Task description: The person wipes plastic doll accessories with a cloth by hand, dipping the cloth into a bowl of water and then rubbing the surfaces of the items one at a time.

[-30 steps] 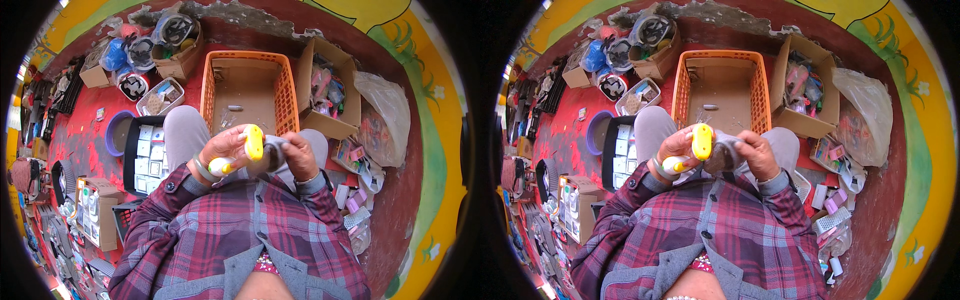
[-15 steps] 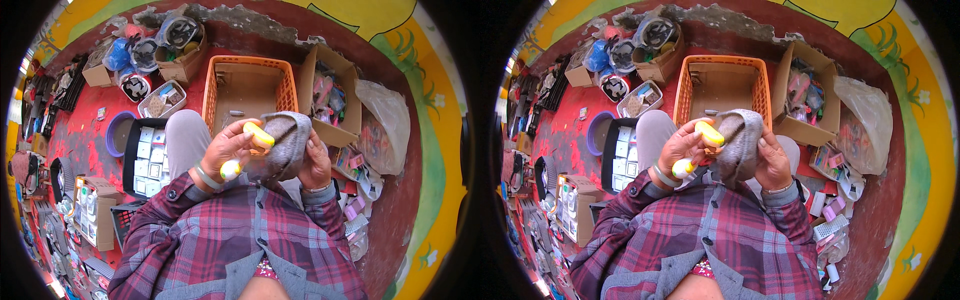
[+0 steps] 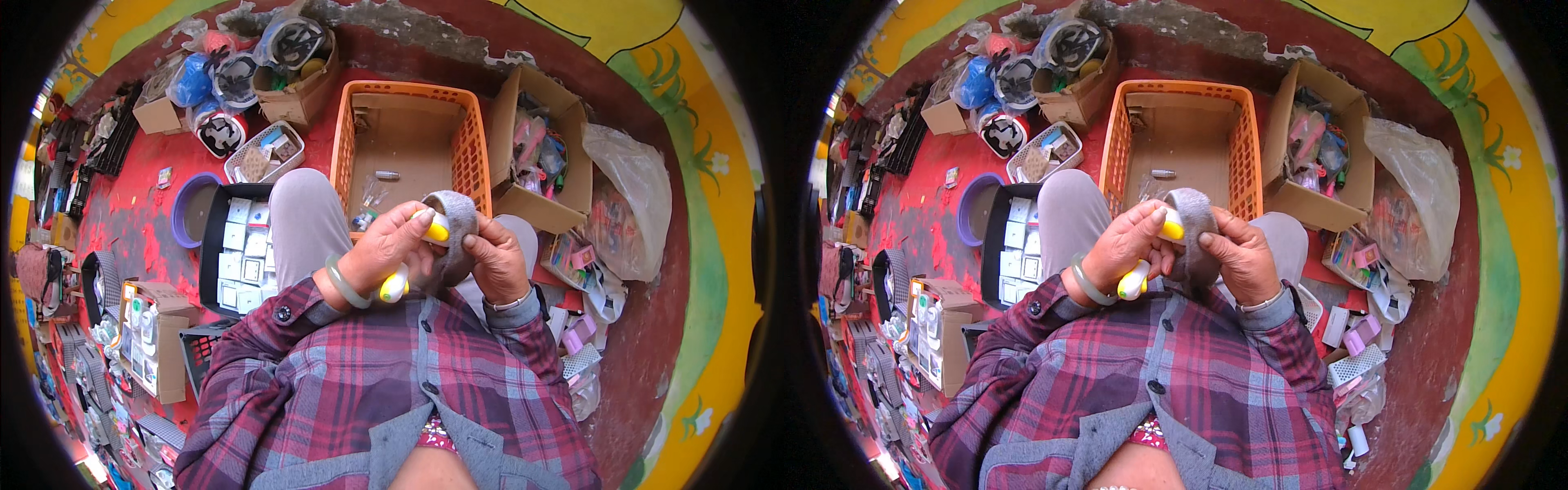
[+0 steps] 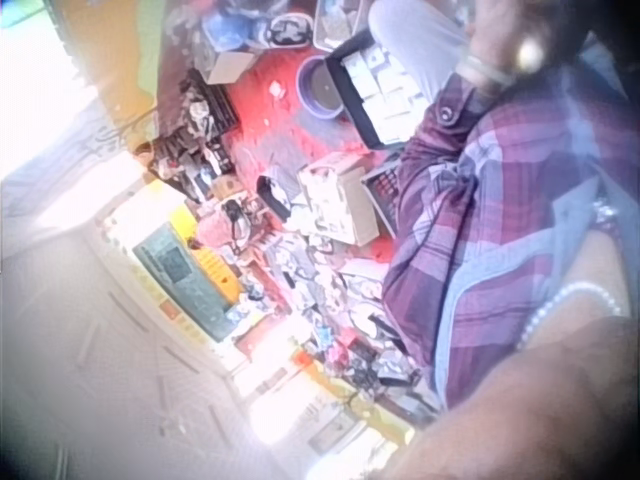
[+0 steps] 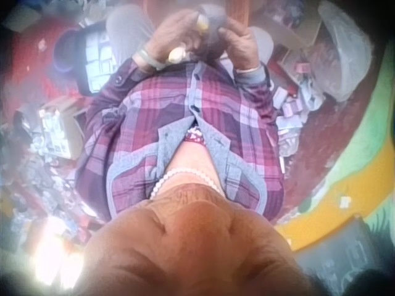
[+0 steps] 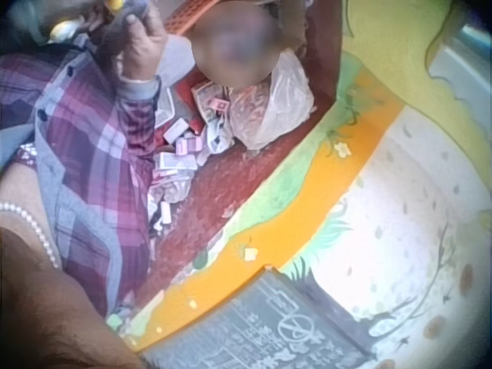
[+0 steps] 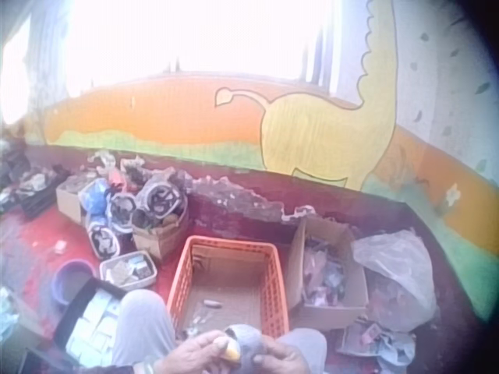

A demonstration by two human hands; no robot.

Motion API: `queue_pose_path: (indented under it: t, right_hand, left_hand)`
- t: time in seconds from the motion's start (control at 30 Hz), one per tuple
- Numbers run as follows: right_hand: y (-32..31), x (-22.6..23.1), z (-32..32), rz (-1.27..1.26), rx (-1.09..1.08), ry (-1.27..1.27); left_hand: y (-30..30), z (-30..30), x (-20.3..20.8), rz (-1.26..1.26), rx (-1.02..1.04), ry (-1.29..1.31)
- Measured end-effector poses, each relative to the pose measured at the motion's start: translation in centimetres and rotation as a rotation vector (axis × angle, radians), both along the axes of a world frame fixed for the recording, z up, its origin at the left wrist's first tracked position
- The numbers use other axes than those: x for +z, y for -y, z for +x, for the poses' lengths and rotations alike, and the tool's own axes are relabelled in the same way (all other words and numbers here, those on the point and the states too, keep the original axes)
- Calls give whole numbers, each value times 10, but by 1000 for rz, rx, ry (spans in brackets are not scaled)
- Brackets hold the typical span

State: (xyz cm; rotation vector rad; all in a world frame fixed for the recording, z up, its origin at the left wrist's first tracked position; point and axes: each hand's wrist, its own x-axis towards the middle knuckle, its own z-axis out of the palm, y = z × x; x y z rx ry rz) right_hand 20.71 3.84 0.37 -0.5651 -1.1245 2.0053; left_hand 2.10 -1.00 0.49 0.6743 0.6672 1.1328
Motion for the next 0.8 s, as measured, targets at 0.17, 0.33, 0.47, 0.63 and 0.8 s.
queue_pose_path:
  t: [0.17, 0.33, 0.47, 0.63, 0.8]
  right_hand:
    - [-6, -4, 8, -99, 5, -51]
    - [-5, 0, 10, -25, 82, 3]
    - [-5, -5, 13, -48, 67, -3]
    - [-4, 4, 9, -98, 71, 21]
    - [-9, 7, 9, -130, 146, 66]
  left_hand:
    - [4, 1, 1, 123, -58, -36]
    - [7, 2, -3, 276, -63, -195]
    - [9, 3, 3, 395, -97, -445]
    - [8, 4, 6, 509, -75, -581]
    - [9, 3, 19, 417, -164, -712]
